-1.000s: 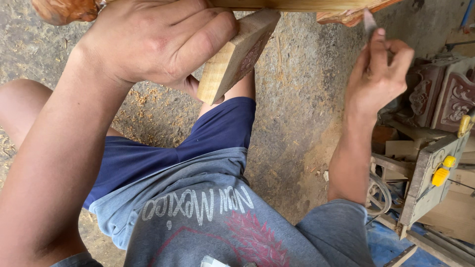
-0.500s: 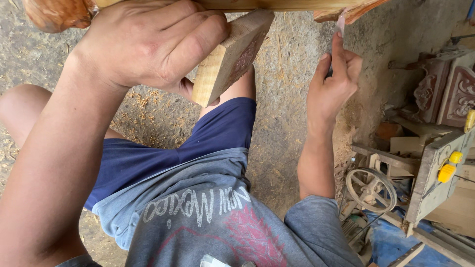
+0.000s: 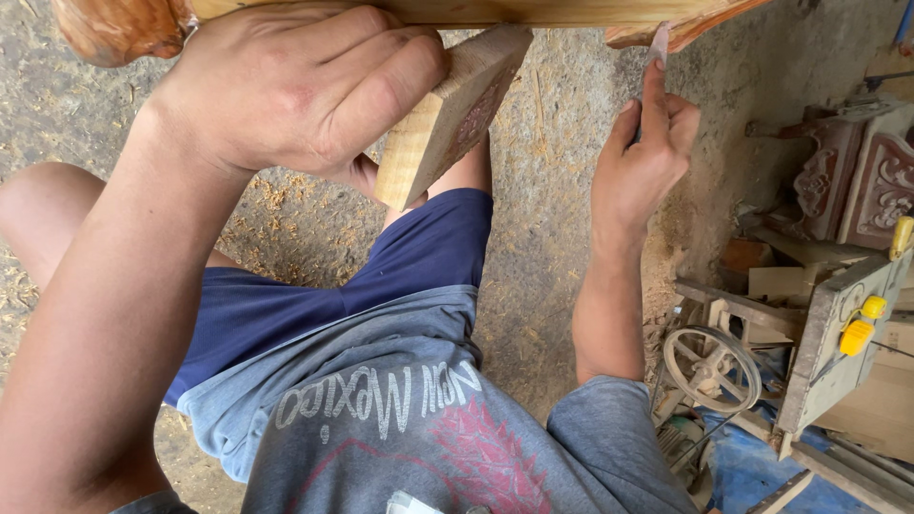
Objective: The person is kneeling on the floor and using a chisel to carve the edge of a wooden furniture piece. They hold a small block of wood against the furniture with one hand and use the chisel with the other to shape the wood.
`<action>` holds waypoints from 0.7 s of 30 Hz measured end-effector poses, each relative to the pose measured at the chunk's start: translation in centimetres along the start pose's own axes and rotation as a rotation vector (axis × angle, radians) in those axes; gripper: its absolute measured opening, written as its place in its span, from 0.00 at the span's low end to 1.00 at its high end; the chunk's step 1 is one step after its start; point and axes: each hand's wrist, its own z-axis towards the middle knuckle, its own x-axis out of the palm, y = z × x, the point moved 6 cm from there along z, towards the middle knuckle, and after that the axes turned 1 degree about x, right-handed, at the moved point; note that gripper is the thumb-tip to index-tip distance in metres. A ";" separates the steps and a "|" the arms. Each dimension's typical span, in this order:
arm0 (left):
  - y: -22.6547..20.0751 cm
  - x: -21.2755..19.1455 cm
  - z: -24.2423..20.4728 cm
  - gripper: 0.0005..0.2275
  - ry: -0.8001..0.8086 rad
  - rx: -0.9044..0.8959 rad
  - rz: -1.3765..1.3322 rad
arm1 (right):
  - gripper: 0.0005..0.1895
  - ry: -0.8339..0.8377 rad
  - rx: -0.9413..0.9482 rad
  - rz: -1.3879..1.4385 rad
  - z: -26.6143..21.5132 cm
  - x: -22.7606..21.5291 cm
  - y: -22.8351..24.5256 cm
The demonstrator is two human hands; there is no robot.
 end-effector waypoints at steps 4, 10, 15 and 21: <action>0.0 0.1 -0.1 0.25 0.000 -0.001 -0.013 | 0.23 0.002 -0.010 -0.020 -0.1 0.2 0.0; -0.1 0.0 0.2 0.25 0.007 -0.016 -0.024 | 0.24 0.037 0.020 0.001 0.0 0.4 0.1; 0.1 0.0 0.2 0.26 0.004 -0.004 -0.064 | 0.23 0.036 0.050 0.234 -0.6 -0.4 0.7; -0.1 0.0 0.6 0.21 0.011 -0.023 -0.010 | 0.15 -0.105 0.453 0.878 -2.6 2.0 0.1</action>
